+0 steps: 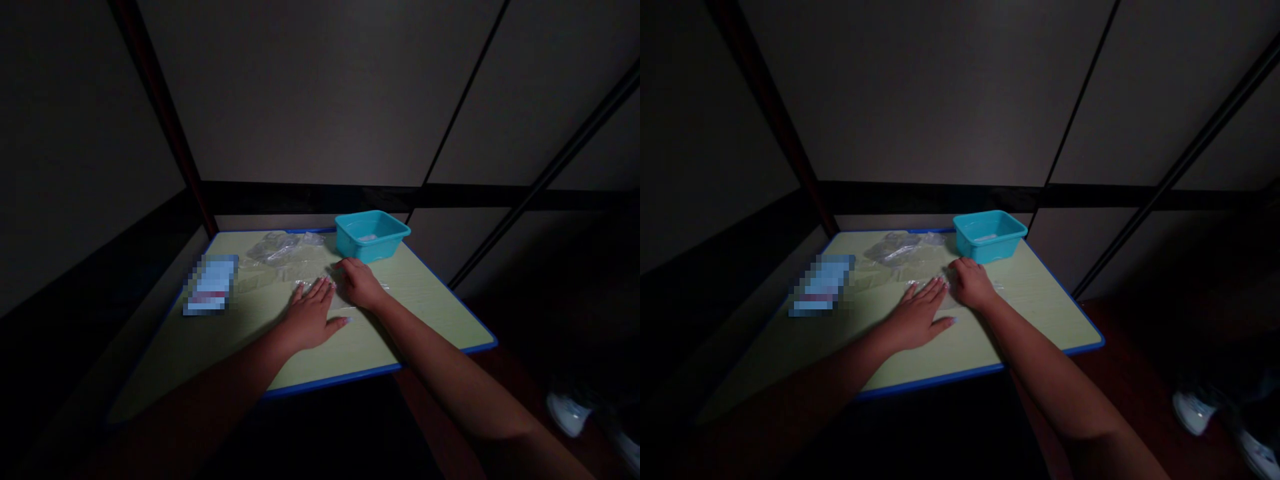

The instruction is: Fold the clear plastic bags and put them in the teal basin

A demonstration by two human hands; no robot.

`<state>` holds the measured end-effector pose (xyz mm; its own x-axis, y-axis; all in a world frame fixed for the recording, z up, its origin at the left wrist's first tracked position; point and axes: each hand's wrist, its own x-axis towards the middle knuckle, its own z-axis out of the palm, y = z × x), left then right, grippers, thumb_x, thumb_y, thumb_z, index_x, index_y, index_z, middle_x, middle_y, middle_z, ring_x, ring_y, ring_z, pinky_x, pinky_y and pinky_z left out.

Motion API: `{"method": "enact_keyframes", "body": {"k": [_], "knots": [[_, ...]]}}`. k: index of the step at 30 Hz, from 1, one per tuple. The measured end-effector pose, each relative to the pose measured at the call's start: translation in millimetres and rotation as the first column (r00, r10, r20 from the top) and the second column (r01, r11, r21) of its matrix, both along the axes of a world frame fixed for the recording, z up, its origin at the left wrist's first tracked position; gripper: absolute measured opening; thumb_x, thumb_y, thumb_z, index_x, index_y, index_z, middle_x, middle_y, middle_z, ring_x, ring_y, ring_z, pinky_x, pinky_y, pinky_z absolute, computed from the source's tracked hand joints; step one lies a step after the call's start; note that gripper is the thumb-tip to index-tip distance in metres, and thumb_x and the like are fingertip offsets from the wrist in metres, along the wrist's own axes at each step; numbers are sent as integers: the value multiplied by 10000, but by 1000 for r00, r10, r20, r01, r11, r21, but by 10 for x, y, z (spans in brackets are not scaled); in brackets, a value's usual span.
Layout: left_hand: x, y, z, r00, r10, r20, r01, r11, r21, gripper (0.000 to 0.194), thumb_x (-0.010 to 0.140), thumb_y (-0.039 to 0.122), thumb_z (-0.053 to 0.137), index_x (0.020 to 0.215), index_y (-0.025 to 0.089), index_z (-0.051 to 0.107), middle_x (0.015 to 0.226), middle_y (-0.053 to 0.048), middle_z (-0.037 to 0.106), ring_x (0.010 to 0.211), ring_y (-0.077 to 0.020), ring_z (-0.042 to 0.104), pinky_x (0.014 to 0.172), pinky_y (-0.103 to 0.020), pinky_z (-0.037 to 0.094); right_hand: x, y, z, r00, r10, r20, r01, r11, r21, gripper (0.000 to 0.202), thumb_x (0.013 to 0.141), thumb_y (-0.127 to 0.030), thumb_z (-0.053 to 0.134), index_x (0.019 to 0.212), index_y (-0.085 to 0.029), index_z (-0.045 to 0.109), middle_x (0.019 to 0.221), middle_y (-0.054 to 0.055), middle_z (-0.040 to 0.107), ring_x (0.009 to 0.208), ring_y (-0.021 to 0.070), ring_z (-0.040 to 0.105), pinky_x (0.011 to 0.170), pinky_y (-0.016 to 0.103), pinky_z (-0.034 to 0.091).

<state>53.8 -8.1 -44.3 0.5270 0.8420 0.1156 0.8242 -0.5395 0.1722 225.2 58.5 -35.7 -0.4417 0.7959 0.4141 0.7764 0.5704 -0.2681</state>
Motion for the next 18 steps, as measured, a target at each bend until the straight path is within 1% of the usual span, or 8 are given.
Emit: {"method": "enact_keyframes", "body": {"k": [3, 5, 7, 9, 12, 15, 18], "knots": [[-12, 7, -4, 1000, 2, -16, -2, 1000, 18, 639, 903, 516, 281, 1419, 140, 277, 1501, -126, 200, 1390, -250, 147, 1098, -537, 83, -5, -147, 102, 999, 8, -52, -9, 1000, -16, 300, 885, -196, 400, 1152, -150, 527, 1194, 140, 569, 1117, 225, 492, 949, 393, 357], [-19, 11, 1, 1000, 0, -23, 1, 999, 51, 562, 919, 432, 280, 1405, 150, 307, 1495, -107, 235, 1390, -232, 149, 1099, -539, 89, -18, -300, 156, 999, -9, -36, 8, 999, -50, 378, 924, -290, 359, 1264, -161, 463, 1351, 137, 467, 1251, 235, 395, 1033, 472, 261], [-29, 24, 9, 1000, -2, -26, 4, 997, 79, 508, 926, 369, 269, 1387, 171, 344, 1487, -84, 270, 1392, -217, 144, 1102, -538, 87, -32, -463, 180, 1000, 16, 27, -13, 994, -106, 450, 940, -353, 314, 1350, -180, 385, 1433, 116, 374, 1326, 224, 302, 1069, 524, 171], [-40, 47, 14, 1000, -3, -29, 5, 997, 77, 497, 923, 321, 260, 1392, 177, 341, 1487, -68, 271, 1393, -209, 142, 1101, -545, 86, -41, -600, 178, 995, 34, 92, -20, 987, -158, 510, 939, -388, 299, 1411, -194, 296, 1477, 101, 293, 1361, 213, 235, 1081, 544, 112], [-49, 85, 19, 999, -9, -43, 11, 999, 30, 527, 905, 282, 269, 1421, 175, 281, 1496, -47, 237, 1392, -202, 144, 1099, -553, 89, -48, -725, 149, 987, 32, 155, 1, 978, -208, 575, 936, -436, 274, 1450, -189, 202, 1507, 91, 200, 1384, 205, 168, 1089, 547, 55], [-50, 103, 27, 998, -23, -64, 22, 1000, -13, 545, 891, 268, 285, 1431, 200, 255, 1503, -27, 210, 1393, -191, 140, 1100, -543, 96, -51, -762, 117, 982, 24, 189, 28, 964, -265, 611, 935, -477, 232, 1460, -173, 158, 1511, 94, 161, 1392, 203, 137, 1092, 541, 49], [-50, 104, 40, 997, -19, -74, 17, 999, -38, 543, 902, 278, 263, 1438, 194, 231, 1507, -31, 185, 1390, -188, 156, 1096, -546, 113, -36, -753, 95, 974, 10, 227, 66, 944, -324, 629, 933, -493, 204, 1459, -154, 155, 1512, 99, 142, 1396, 207, 111, 1088, 548, 63]]}}
